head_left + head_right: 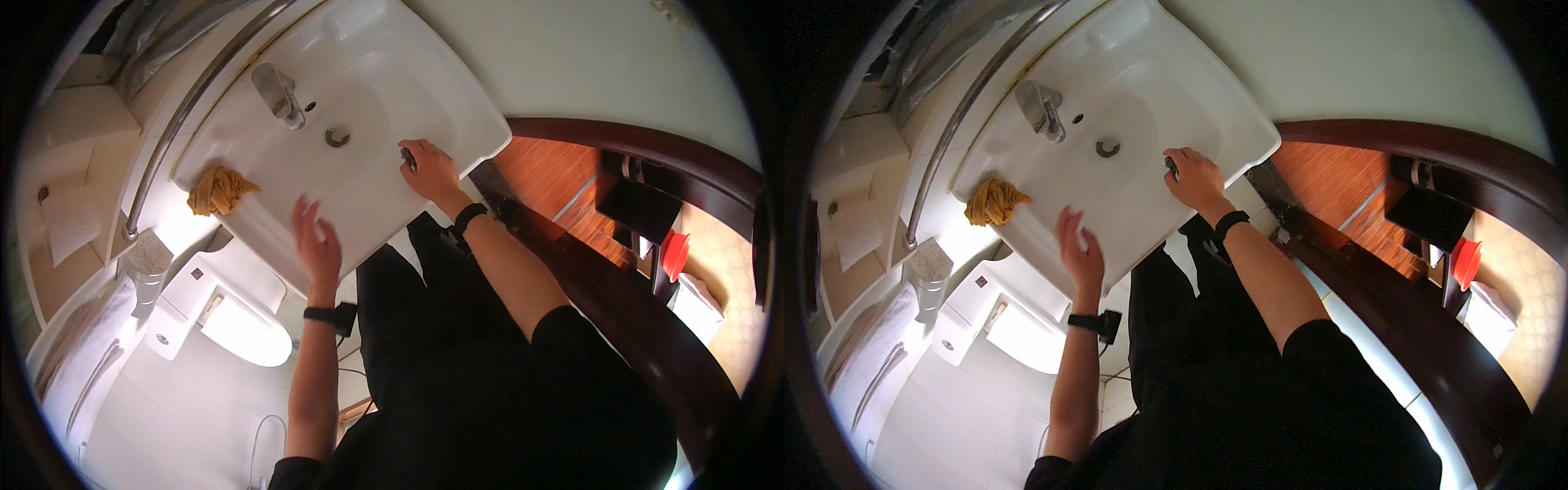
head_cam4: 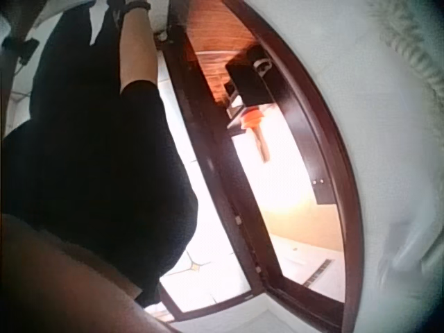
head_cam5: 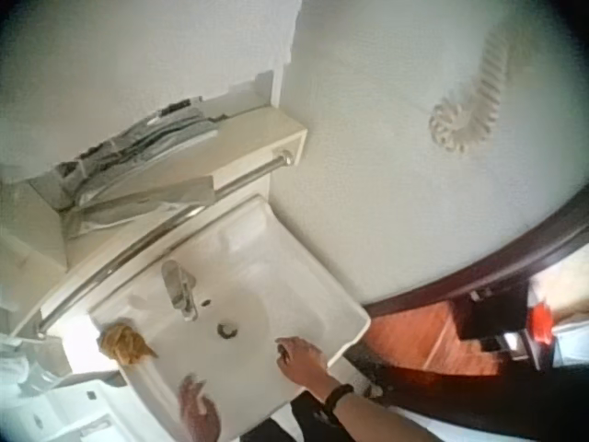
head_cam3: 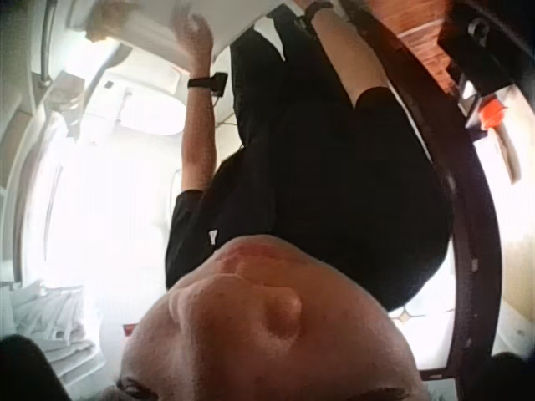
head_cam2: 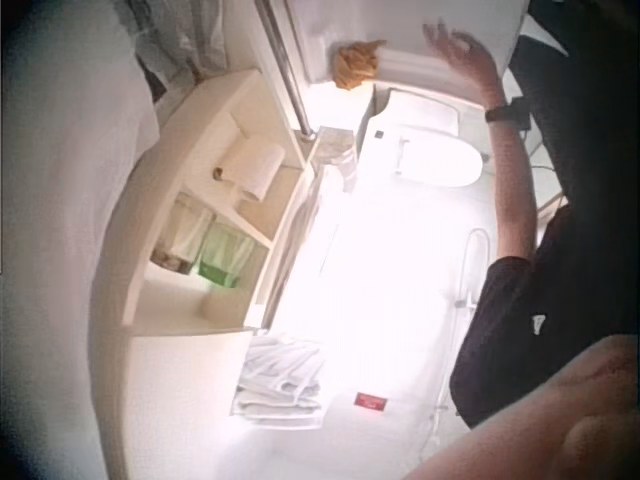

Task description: The person scrubs a toilet and bathroom fixtures, then washes out a scouring pad and a cloth at a sink, using the cloth to wipe the sink and parts of a door frame.

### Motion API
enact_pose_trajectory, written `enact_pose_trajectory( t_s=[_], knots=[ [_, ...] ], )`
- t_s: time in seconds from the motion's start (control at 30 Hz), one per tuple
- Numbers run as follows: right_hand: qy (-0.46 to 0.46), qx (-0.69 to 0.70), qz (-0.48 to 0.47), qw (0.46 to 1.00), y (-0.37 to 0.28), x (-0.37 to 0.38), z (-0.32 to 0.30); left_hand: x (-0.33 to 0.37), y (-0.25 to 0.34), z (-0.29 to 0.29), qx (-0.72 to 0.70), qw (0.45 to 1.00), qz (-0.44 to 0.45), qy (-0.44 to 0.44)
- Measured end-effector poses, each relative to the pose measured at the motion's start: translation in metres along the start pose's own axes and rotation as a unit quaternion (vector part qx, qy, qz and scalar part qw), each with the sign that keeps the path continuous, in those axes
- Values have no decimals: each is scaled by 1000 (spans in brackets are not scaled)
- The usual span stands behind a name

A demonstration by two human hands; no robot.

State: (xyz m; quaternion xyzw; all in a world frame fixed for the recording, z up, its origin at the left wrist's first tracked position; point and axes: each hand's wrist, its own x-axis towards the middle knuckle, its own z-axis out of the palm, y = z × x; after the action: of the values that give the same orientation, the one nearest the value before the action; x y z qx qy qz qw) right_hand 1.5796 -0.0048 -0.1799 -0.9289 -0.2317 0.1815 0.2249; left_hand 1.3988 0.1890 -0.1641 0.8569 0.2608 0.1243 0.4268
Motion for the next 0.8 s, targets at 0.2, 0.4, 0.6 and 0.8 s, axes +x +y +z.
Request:
enact_pose_trajectory(
  t_s=[0.2,0.4,0.6,0.8],
  knots=[
    [61,11,8,998,-18,-2,20,99,-73,81,48,994,-37,-87],
    [101,-15,31,994,-3,-6,27,96,-59,127,209,961,-52,-172],
    [101,-24,19,994,-1,0,26,89,-49,135,183,973,-50,-135],
    [95,-23,3,995,-2,3,22,88,-54,130,157,983,13,-92]
  ],
)
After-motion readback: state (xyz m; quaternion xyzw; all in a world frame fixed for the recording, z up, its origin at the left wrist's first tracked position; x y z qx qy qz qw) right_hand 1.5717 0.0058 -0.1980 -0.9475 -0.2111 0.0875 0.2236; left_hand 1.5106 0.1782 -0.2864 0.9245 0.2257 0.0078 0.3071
